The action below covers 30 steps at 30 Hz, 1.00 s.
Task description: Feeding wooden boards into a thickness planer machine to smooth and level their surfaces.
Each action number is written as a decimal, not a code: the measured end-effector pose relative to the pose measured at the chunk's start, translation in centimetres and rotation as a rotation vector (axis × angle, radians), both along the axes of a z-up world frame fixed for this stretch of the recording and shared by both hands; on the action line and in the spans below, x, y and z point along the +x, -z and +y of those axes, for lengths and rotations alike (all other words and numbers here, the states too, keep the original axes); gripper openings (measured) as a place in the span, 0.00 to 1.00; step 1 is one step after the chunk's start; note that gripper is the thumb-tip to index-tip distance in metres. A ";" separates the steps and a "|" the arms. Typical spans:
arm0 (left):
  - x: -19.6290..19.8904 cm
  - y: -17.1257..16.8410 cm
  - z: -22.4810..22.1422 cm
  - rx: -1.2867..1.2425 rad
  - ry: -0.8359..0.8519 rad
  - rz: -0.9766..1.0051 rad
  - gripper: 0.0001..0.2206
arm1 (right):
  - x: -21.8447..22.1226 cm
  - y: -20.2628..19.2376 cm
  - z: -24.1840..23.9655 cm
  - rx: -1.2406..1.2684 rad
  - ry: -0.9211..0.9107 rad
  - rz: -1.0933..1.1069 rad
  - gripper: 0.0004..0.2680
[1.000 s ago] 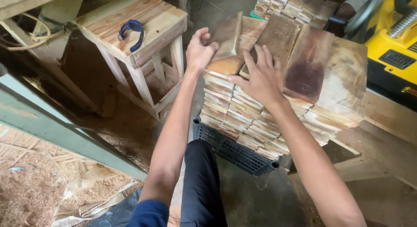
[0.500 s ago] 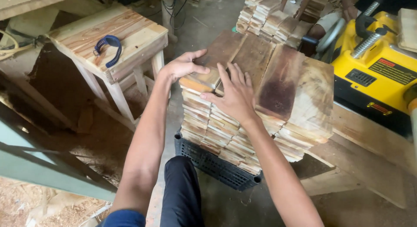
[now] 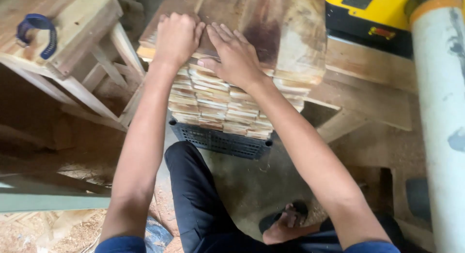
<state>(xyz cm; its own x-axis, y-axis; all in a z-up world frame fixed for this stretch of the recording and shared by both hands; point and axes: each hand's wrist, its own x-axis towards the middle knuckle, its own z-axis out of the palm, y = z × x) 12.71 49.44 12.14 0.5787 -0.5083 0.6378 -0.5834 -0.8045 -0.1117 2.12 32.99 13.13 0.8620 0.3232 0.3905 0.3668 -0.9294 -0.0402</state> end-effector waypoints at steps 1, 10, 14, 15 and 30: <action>-3.3 -1.0 -1.6 0.004 0.028 0.010 0.15 | -2.4 -0.1 -1.3 0.004 0.028 0.010 0.31; -16.9 -2.5 -17.6 -0.046 0.575 0.110 0.14 | -12.9 2.2 -14.7 -0.056 0.252 -0.448 0.17; -18.6 1.9 -25.5 0.056 0.628 0.034 0.21 | -17.0 5.1 -19.5 0.202 0.355 -0.309 0.17; -18.9 3.1 -27.3 0.113 0.599 -0.111 0.21 | -17.8 5.9 -20.4 0.289 0.411 -0.255 0.17; -17.8 10.9 -40.3 0.138 0.326 0.745 0.31 | -17.6 15.8 -34.2 0.910 1.035 -0.001 0.27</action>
